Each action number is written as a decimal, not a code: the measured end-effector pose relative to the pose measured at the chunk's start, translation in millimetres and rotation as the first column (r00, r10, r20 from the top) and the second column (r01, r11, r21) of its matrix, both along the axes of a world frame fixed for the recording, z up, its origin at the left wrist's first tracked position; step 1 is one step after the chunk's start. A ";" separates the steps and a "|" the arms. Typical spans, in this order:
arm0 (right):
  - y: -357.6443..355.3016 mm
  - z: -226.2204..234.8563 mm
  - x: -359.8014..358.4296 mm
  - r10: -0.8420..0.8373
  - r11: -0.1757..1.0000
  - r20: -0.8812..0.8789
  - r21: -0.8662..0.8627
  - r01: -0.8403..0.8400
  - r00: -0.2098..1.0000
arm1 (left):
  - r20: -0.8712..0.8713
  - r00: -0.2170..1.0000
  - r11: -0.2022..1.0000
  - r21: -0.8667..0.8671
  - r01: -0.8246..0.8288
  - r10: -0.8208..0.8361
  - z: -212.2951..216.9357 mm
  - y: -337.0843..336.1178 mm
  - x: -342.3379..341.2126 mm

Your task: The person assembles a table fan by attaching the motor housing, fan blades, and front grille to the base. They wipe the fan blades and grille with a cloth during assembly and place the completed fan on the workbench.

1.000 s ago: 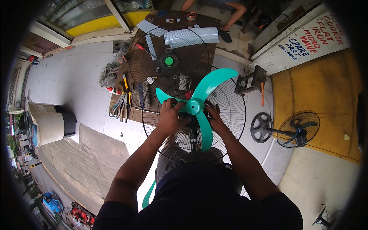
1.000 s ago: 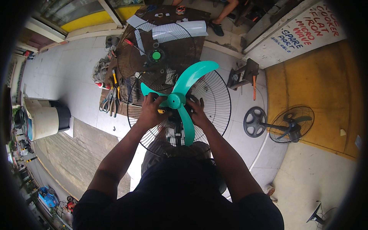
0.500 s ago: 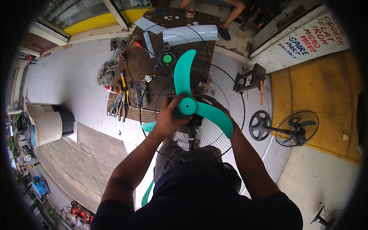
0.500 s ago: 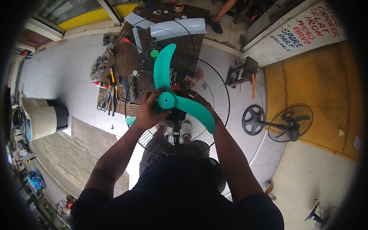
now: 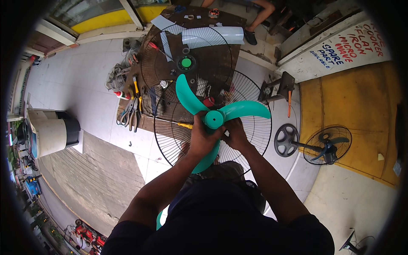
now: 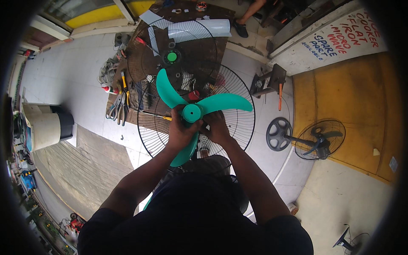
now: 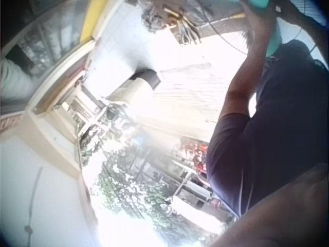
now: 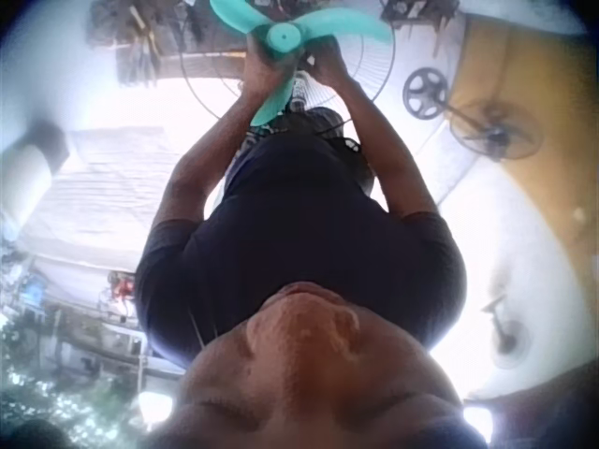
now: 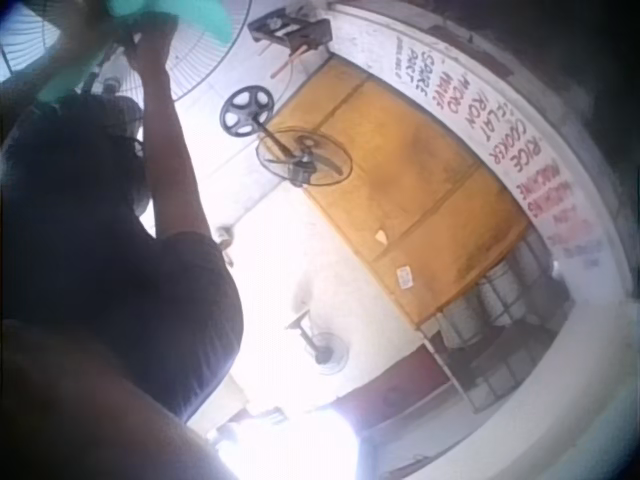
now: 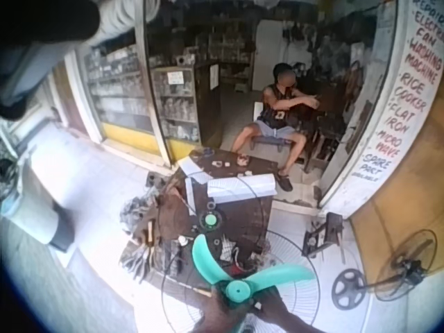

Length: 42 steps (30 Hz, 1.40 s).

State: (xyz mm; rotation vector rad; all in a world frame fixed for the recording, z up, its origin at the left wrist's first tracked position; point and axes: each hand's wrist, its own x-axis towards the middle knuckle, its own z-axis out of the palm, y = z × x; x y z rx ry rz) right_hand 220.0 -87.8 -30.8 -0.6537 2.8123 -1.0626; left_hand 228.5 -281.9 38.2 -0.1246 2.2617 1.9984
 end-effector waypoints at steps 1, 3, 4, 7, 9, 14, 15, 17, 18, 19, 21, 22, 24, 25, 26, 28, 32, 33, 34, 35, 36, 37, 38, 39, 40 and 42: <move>1.0 -0.5 -0.2 0.015 1.000 0.005 0.012 -0.015 1.000 | 0.015 1.000 0.999 -0.045 -0.009 0.010 -5.7 1.9 0.7; 2.8 -2.1 -0.1 0.030 0.999 0.008 0.020 -0.030 1.000 | 0.033 0.998 0.995 -0.086 -0.047 0.050 -14.7 3.7 0.5; 3.5 -2.9 0.0 0.030 0.999 0.021 0.022 -0.030 0.999 | 0.009 0.999 0.996 -0.080 -0.046 0.047 -17.8 4.7 0.0; 4.2 -4.9 0.1 0.018 1.000 0.020 0.010 -0.018 1.000 | -0.025 0.997 0.996 -0.035 -0.078 0.077 -21.2 8.2 -0.3; 4.2 -5.3 0.1 0.025 1.000 -0.008 0.009 -0.025 1.000 | -0.026 0.996 0.996 -0.016 -0.089 0.089 -21.5 11.3 0.6; 4.0 -2.8 2.0 -0.029 0.999 -0.029 -0.047 0.028 0.999 | 0.057 0.996 0.997 0.011 -0.071 0.071 -26.9 11.4 -1.2; 4.4 -2.1 2.4 -0.053 0.995 -0.033 -0.082 0.050 0.998 | -0.009 0.998 0.997 0.026 -0.069 0.070 -29.3 10.1 -2.5; 6.7 -0.3 3.4 -0.080 0.978 0.016 -0.192 0.081 0.997 | 0.062 0.996 0.998 -0.027 -0.061 0.063 -34.2 7.9 -4.0; 8.3 1.1 3.6 -0.090 0.963 0.043 -0.251 0.098 0.995 | 0.092 0.995 0.999 -0.015 -0.047 0.049 -36.4 7.2 -4.2; 10.5 2.9 3.6 -0.145 0.953 0.017 -0.265 0.145 0.989 | 0.058 0.997 0.997 -0.067 -0.043 0.047 -38.2 6.9 -3.5; 13.9 8.2 3.4 -0.251 0.926 -0.031 -0.297 0.231 0.967 | 0.042 0.999 0.994 -0.110 -0.018 0.023 -40.8 7.2 -1.0; 14.3 11.4 2.3 -0.306 0.905 -0.050 -0.326 0.274 0.951 | 0.037 0.999 0.989 -0.143 -0.023 0.029 -41.6 7.7 0.1; 10.7 18.6 0.8 -0.379 0.864 0.009 -0.356 0.357 0.925 | 0.056 0.997 0.987 -0.157 -0.040 0.049 -42.6 9.0 1.6; 6.5 22.0 -0.4 -0.418 0.828 0.013 -0.405 0.387 0.908 | 0.074 0.996 0.960 -0.279 -0.019 0.041 -42.8 9.2 1.4; 0.6 24.9 -2.0 -0.379 0.844 0.030 -0.400 0.358 0.925 | 0.090 0.995 0.926 -0.377 0.004 0.032 -42.5 9.1 1.1; -16.3 28.3 -6.0 -0.282 0.946 -0.076 -0.186 0.264 0.956 | 0.131 0.991 0.883 -0.462 0.077 -0.017 -39.2 5.6 -0.8; -40.9 29.5 -11.1 -0.220 0.972 -0.051 0.078 0.223 0.974 | 0.200 0.964 0.874 -0.419 0.246 -0.175 -16.4 -21.6 -7.1; -43.3 29.2 -11.0 -0.242 0.964 0.002 0.116 0.240 0.970 | 0.249 0.941 0.870 -0.382 0.314 -0.230 -7.7 -32.7 -10.0; -44.8 28.7 -10.5 -0.226 0.971 -0.006 0.078 0.226 0.974 | 0.129 0.948 0.815 -0.487 0.315 -0.290 2.5 -48.4 -11.4; -45.7 28.4 -10.1 -0.232 0.971 0.010 0.057 0.231 0.973 | 0.074 0.956 0.849 -0.443 0.288 -0.286 10.8 -66.0 -22.0; -45.8 28.3 -9.8 -0.246 0.969 0.009 0.034 0.245 0.969 | 0.107 0.951 0.854 -0.421 0.307 -0.289 16.3 -83.1 -38.2; -46.3 27.9 -10.1 -0.252 0.968 0.005 -0.004 0.252 0.968 | 0.135 0.981 0.873 -0.452 0.184 -0.137 20.3 -101.2 -54.9; -46.5 27.7 -10.7 -0.262 0.964 -0.015 -0.043 0.261 0.965 | 0.028 0.997 0.865 -0.496 0.073 -0.068 19.6 -119.4 -78.1; -47.0 27.7 -10.9 -0.257 0.964 -0.034 -0.074 0.254 0.966 | -0.147 0.988 0.871 -0.489 -0.035 -0.043 12.9 -135.5 -109.3; -47.6 27.7 -11.6 -0.270 0.960 -0.018 -0.086 0.268 0.963 | -0.178 0.984 0.884 -0.458 -0.095 0.014 3.6 -152.6 -143.0; -48.3 27.9 -12.4 -0.283 0.955 0.004 -0.095 0.282 0.959 | -0.299 0.954 0.831 -0.526 -0.179 0.017 -28.4 -179.5 -214.2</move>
